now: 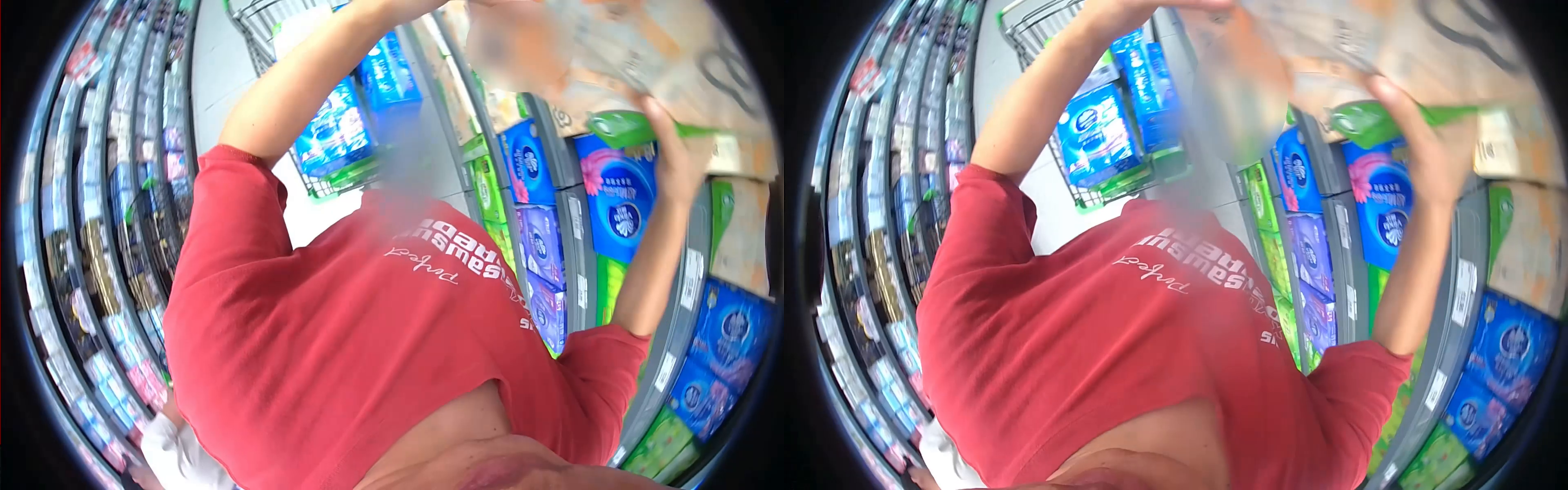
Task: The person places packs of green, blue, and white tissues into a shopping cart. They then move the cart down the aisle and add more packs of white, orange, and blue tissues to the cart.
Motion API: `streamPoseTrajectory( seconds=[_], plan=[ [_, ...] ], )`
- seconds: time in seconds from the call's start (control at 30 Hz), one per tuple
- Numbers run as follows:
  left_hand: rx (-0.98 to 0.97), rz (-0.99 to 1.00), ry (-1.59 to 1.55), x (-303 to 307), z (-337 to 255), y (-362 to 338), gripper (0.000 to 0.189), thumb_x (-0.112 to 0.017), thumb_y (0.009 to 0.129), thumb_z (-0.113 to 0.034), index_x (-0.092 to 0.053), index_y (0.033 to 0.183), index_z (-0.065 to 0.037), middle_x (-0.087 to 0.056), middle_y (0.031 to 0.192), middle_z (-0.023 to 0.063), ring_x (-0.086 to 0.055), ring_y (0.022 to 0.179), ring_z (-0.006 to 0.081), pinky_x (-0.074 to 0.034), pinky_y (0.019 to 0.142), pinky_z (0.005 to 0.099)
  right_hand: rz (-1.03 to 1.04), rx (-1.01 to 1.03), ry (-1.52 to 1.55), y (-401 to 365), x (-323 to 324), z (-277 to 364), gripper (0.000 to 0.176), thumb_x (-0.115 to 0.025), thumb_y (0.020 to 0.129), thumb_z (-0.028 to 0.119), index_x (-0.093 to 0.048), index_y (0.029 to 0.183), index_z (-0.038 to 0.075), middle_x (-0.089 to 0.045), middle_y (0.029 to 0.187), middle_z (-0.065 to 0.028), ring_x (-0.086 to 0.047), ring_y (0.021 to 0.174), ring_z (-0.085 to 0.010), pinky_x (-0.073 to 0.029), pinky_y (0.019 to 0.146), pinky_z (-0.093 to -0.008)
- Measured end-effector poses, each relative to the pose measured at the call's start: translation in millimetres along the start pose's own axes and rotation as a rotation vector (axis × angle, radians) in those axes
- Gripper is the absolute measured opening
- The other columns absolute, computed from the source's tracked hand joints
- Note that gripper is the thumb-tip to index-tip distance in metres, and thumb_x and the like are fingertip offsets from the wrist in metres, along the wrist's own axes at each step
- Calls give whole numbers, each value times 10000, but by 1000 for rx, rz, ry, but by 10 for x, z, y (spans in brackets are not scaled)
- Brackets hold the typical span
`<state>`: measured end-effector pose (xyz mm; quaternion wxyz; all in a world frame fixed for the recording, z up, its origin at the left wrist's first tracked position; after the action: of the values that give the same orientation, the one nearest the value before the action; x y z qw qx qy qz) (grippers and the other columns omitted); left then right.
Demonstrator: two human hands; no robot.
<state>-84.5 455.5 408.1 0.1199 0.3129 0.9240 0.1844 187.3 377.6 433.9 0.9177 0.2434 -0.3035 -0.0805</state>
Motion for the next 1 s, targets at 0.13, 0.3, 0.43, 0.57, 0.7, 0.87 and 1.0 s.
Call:
streamPoseTrajectory(
  seconds=[0.13,0.3,0.43,0.57,0.7,0.87,1.0],
  plan=[
    [250,-274,343,803,847,-816,260,-667,754,-95,-639,995,-1,-656,917,79,-631,820,170,-501,743,302,270,-125,383,91,-1205,-603,548,-795,691,173,-521,1117,-34,-623,1006,-116,-613,882,-171,-492,793,-286],
    [402,-753,-43,1080,1650,-2064,318,-693,727,-114,-606,1003,19,-640,924,89,-608,839,145,-486,747,284,491,-441,671,-451,-2637,-1013,543,-781,704,203,-537,1123,-40,-631,1010,-125,-622,883,-188,-497,794,-291],
    [520,-968,-262,1000,1900,-2965,327,-654,762,-85,-561,1046,50,-631,919,108,-621,812,166,-502,727,272,646,-632,654,-1048,-3435,-1221,532,-773,700,233,-554,1098,-43,-640,994,-131,-622,878,-187,-493,782,-298],
    [553,-1152,-309,1088,1784,-3382,346,-645,791,-115,-540,1067,66,-633,929,126,-639,777,184,-533,683,285,683,-646,626,-1229,-3814,-1070,530,-757,705,268,-566,1076,-58,-645,1002,-145,-623,884,-191,-488,790,-303],
    [540,-1182,-248,1275,1533,-3265,380,-642,818,-160,-521,1084,84,-628,949,150,-643,803,189,-536,683,294,712,-626,551,-959,-3945,-792,536,-749,712,285,-565,1084,-55,-641,1020,-157,-621,896,-191,-483,806,-300],
    [713,-1070,-18,1676,1996,-3392,609,-625,850,-364,-480,1195,116,-600,1112,185,-610,968,229,-480,826,317,842,-553,78,-918,-4310,-1154,608,-711,722,402,-563,1119,-35,-638,1036,-216,-629,959,-282,-477,843,-365],
    [930,-1246,465,1972,2796,-4090,774,-549,850,-531,-440,1270,110,-548,1209,242,-570,1057,281,-419,916,326,859,-363,-157,-1139,-3927,-1223,626,-699,718,454,-580,1120,-11,-642,1020,-217,-618,981,-322,-472,855,-392]
  ],
)
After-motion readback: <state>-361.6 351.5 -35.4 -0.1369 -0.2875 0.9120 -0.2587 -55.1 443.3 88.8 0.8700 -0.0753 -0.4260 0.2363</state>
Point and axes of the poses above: each hand's wrist, its own y-axis towards the middle knuckle, its own x-axis out of the back of the hand, z = x × y, the point moved 3 cm from there along y, towards the middle knuckle
